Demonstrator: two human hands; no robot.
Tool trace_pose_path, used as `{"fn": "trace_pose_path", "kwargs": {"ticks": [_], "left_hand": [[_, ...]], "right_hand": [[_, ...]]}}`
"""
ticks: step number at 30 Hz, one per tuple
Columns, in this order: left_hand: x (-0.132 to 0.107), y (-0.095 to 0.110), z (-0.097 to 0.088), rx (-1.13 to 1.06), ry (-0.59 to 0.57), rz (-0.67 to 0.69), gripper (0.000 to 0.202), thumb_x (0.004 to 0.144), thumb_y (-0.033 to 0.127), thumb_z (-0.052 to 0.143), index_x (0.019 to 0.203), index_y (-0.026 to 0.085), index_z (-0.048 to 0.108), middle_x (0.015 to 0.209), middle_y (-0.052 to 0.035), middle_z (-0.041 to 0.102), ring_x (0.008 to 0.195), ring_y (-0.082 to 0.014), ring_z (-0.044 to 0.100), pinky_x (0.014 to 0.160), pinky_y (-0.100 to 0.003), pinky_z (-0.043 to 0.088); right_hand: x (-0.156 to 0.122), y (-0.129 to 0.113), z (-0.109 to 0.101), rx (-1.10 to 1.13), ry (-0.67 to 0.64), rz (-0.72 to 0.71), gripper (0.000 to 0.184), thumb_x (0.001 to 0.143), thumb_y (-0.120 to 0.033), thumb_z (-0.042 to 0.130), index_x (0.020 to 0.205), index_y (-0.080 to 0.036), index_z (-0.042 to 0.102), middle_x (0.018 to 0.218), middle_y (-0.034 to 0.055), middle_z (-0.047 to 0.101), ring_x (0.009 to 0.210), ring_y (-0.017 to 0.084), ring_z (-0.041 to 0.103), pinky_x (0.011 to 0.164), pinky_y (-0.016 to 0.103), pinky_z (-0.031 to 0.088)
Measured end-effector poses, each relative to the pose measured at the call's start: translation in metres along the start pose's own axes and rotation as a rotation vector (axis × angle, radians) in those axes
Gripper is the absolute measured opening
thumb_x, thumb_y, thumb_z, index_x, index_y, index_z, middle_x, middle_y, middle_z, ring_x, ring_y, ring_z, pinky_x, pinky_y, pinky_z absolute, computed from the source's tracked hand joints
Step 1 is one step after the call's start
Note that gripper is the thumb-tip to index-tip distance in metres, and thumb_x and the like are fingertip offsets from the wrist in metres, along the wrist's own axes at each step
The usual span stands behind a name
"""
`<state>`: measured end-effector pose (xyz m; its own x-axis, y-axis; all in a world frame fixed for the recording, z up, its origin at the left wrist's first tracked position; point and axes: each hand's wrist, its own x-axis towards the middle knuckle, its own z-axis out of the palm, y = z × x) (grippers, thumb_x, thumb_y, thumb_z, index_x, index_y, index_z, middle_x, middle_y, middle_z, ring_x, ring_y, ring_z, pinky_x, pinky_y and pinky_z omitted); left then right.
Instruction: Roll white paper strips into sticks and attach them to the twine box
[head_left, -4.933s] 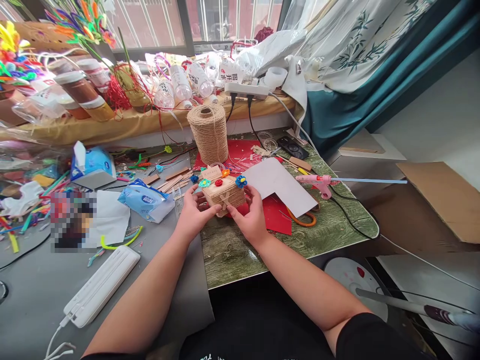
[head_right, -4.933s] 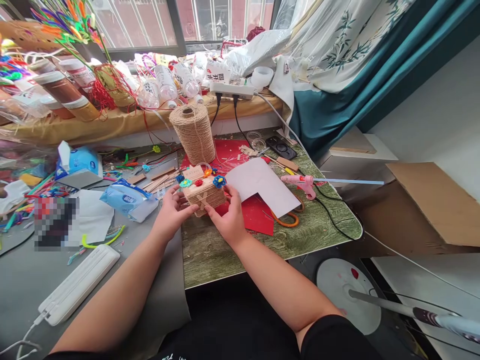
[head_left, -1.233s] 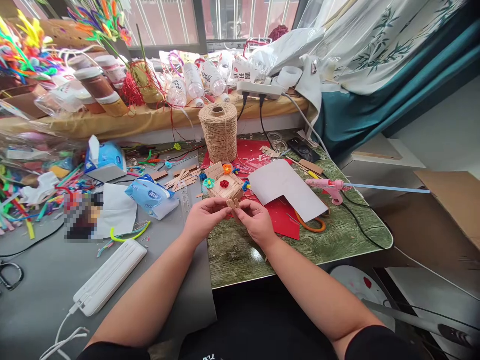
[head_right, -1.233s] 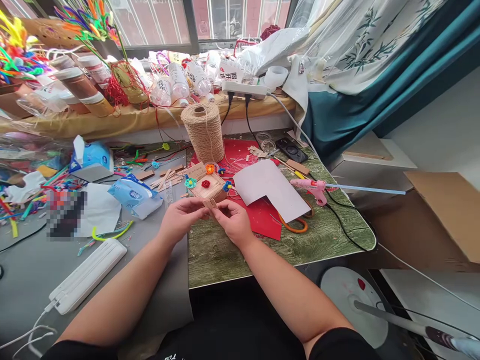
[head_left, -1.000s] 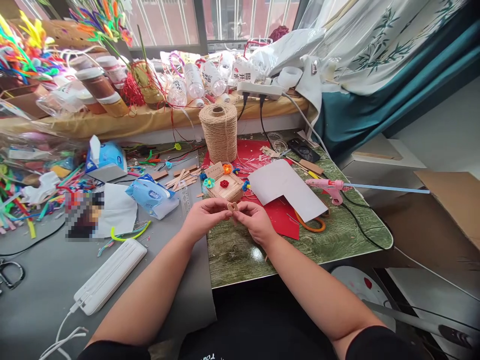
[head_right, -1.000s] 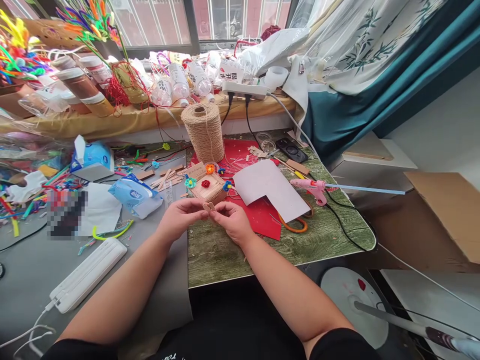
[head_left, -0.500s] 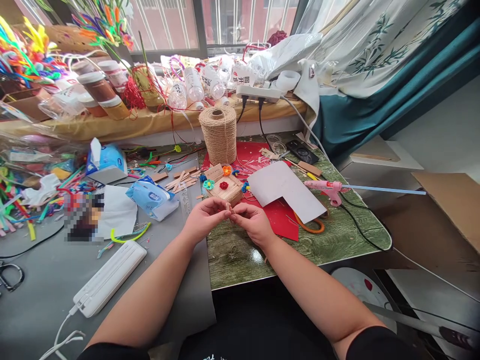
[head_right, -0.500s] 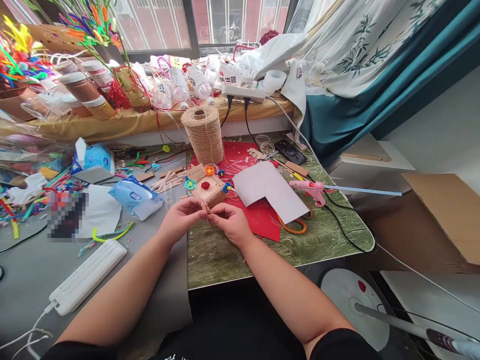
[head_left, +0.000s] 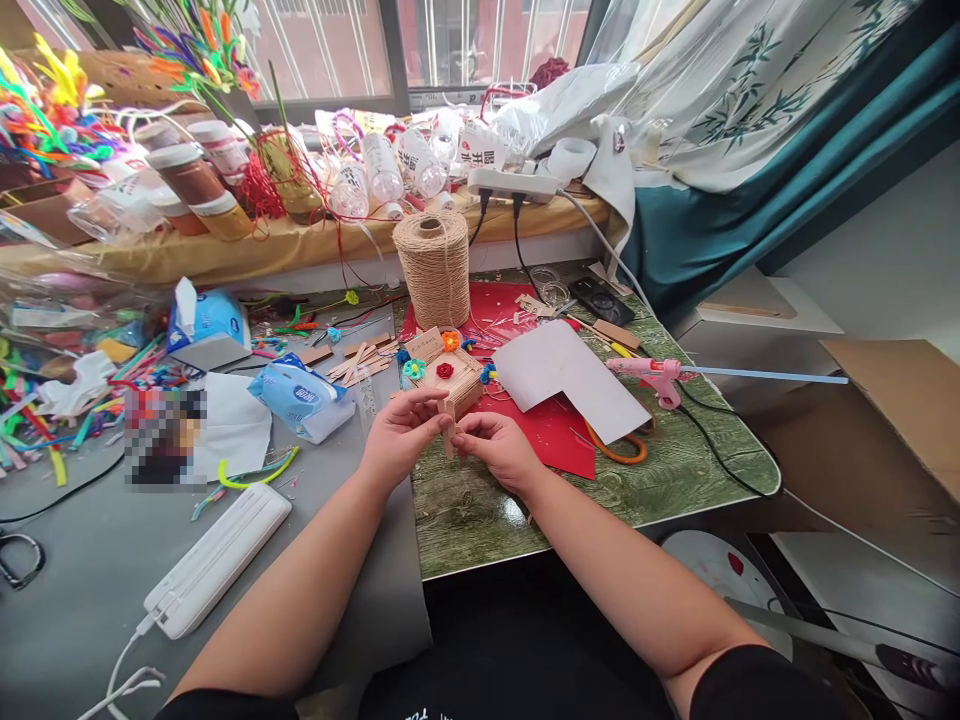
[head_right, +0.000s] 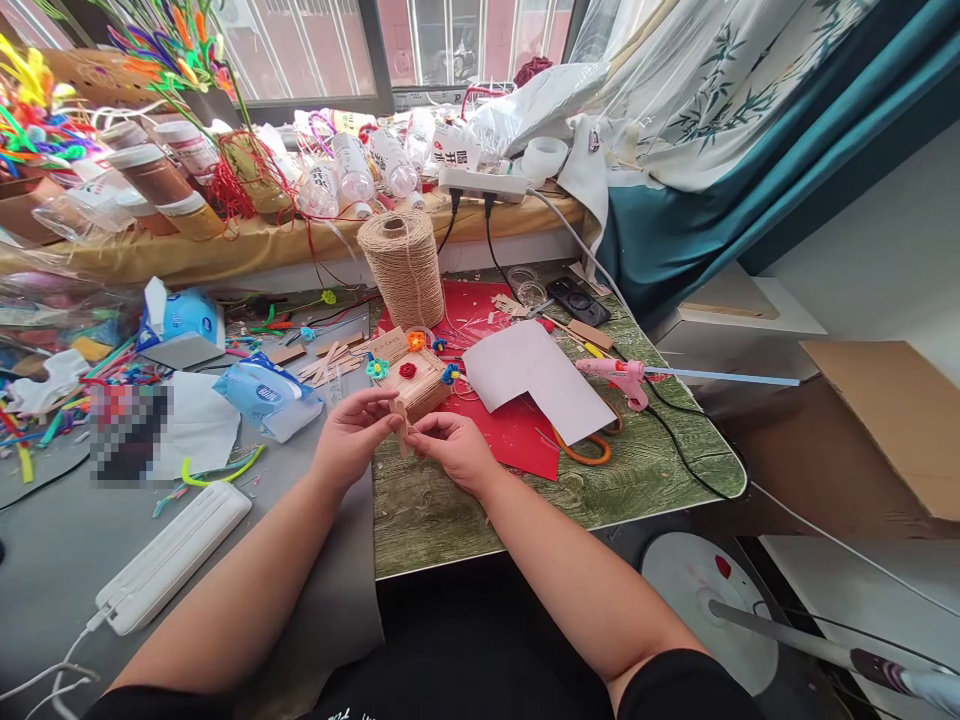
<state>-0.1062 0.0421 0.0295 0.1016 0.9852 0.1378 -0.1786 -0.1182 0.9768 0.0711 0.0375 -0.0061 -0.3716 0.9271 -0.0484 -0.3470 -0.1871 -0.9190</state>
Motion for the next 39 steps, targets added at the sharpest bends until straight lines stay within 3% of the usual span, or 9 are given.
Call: {"fn": "trace_pose_path", "kwargs": {"ticks": [4,7,11,16,23,30,34,39], "left_hand": [[-0.001,0.001,0.002,0.054,0.089,0.050,0.036,0.076,0.027,0.086,0.110,0.024,0.076,0.085,-0.0013,0.072,0.075,-0.0130,0.067,0.070,-0.025,0.055],[0.000,0.004,0.004,0.046,0.108,0.031,0.040,0.077,0.026,0.085,0.114,0.022,0.072,0.086,-0.0011,0.072,0.077,-0.0128,0.068,0.073,-0.025,0.057],[0.001,0.003,0.006,0.025,0.087,-0.058,0.033,0.073,0.027,0.088,0.096,0.018,0.066,0.084,0.0000,0.071,0.076,-0.0122,0.069,0.073,-0.025,0.058],[-0.003,-0.003,0.008,0.126,-0.010,-0.132,0.029,0.073,0.030,0.088,0.086,0.017,0.065,0.081,-0.0012,0.072,0.074,-0.0130,0.068,0.067,-0.023,0.055],[-0.007,0.000,0.013,0.173,-0.006,-0.145,0.026,0.078,0.036,0.084,0.089,0.017,0.070,0.086,-0.0034,0.075,0.076,-0.0147,0.070,0.069,-0.026,0.056],[-0.007,0.002,0.014,0.220,-0.022,-0.118,0.024,0.077,0.035,0.084,0.093,0.018,0.078,0.095,-0.0075,0.078,0.087,-0.0202,0.073,0.081,-0.033,0.060],[-0.004,0.003,0.013,0.119,-0.048,-0.167,0.024,0.072,0.032,0.088,0.087,0.017,0.077,0.094,-0.0061,0.077,0.087,-0.0191,0.072,0.084,-0.033,0.059],[-0.001,0.003,0.009,0.004,-0.110,-0.254,0.026,0.071,0.028,0.089,0.086,0.016,0.073,0.087,-0.0033,0.075,0.080,-0.0155,0.071,0.078,-0.029,0.058]], "right_hand": [[0.000,0.000,0.001,0.046,0.011,-0.033,0.027,0.076,-0.044,0.086,0.086,-0.022,0.073,0.077,-0.0004,0.069,0.065,0.014,0.059,0.065,0.029,0.048],[0.001,0.000,0.002,0.091,0.058,-0.069,0.026,0.086,-0.047,0.076,0.094,-0.023,0.070,0.068,-0.0039,0.059,0.058,0.011,0.050,0.057,0.026,0.042],[0.000,0.000,0.002,0.091,0.126,-0.134,0.026,0.086,-0.044,0.077,0.102,-0.024,0.069,0.064,-0.0071,0.046,0.052,0.008,0.037,0.050,0.024,0.031],[-0.001,-0.001,-0.001,0.062,0.163,-0.156,0.021,0.081,-0.039,0.082,0.088,-0.022,0.072,0.068,-0.0039,0.054,0.057,0.009,0.040,0.055,0.025,0.034],[-0.001,-0.003,-0.003,0.033,0.218,-0.198,0.022,0.080,-0.040,0.082,0.084,-0.022,0.071,0.065,-0.0044,0.054,0.058,0.010,0.043,0.059,0.026,0.040],[-0.001,-0.002,-0.002,0.003,0.228,-0.224,0.024,0.081,-0.042,0.080,0.079,-0.022,0.068,0.062,-0.0059,0.049,0.058,0.011,0.042,0.062,0.027,0.043],[-0.001,-0.001,-0.002,-0.045,0.219,-0.219,0.025,0.080,-0.043,0.082,0.077,-0.022,0.069,0.066,-0.0039,0.054,0.063,0.012,0.048,0.066,0.028,0.046],[-0.003,-0.003,-0.001,-0.064,0.204,-0.279,0.027,0.080,-0.037,0.083,0.103,-0.027,0.075,0.068,-0.0051,0.052,0.063,0.012,0.046,0.065,0.027,0.046]]}}
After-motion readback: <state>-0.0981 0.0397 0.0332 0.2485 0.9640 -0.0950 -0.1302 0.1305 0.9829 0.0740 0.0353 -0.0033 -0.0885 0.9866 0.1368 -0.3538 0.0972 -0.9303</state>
